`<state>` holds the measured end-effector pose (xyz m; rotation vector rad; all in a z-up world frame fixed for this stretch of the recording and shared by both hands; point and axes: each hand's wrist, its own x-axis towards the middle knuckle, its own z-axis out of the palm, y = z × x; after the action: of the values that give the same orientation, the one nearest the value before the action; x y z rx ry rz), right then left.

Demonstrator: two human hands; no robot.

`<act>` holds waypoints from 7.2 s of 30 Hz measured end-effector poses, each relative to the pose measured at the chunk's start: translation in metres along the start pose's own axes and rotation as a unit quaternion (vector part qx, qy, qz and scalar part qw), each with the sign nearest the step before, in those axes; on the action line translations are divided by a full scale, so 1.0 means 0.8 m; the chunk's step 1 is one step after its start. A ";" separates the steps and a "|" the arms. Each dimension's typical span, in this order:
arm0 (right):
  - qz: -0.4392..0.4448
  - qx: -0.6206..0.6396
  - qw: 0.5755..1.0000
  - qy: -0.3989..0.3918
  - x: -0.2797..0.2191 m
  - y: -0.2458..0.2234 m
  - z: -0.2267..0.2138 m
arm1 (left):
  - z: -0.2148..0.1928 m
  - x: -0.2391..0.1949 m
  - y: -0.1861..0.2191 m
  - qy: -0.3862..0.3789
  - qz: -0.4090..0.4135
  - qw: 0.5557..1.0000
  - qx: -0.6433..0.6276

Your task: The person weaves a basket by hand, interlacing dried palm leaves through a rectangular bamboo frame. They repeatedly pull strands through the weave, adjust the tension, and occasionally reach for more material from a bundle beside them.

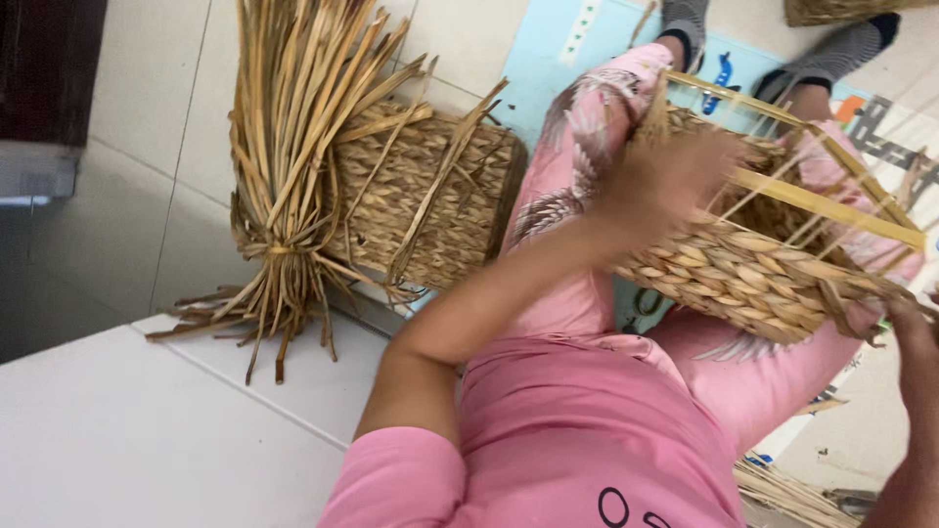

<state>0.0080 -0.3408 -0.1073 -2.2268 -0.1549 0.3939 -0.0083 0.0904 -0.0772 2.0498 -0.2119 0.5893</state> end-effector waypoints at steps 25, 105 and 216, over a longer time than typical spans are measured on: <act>-0.220 -0.187 0.957 -0.031 -0.047 -0.297 0.113 | -0.311 -0.306 -0.230 0.027 -0.614 0.745 0.258; -0.107 -0.051 0.972 -0.203 -0.046 -0.317 0.175 | -0.361 -0.173 -0.186 -0.012 -0.675 0.683 0.280; -0.083 -0.118 0.988 -0.053 0.018 -0.230 0.000 | 0.054 0.031 0.166 -0.222 0.082 0.970 0.045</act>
<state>0.0257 -0.2212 0.0319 -2.4033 -0.4635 0.4204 -0.0229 -0.0139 0.0175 2.2468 -0.6320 0.2306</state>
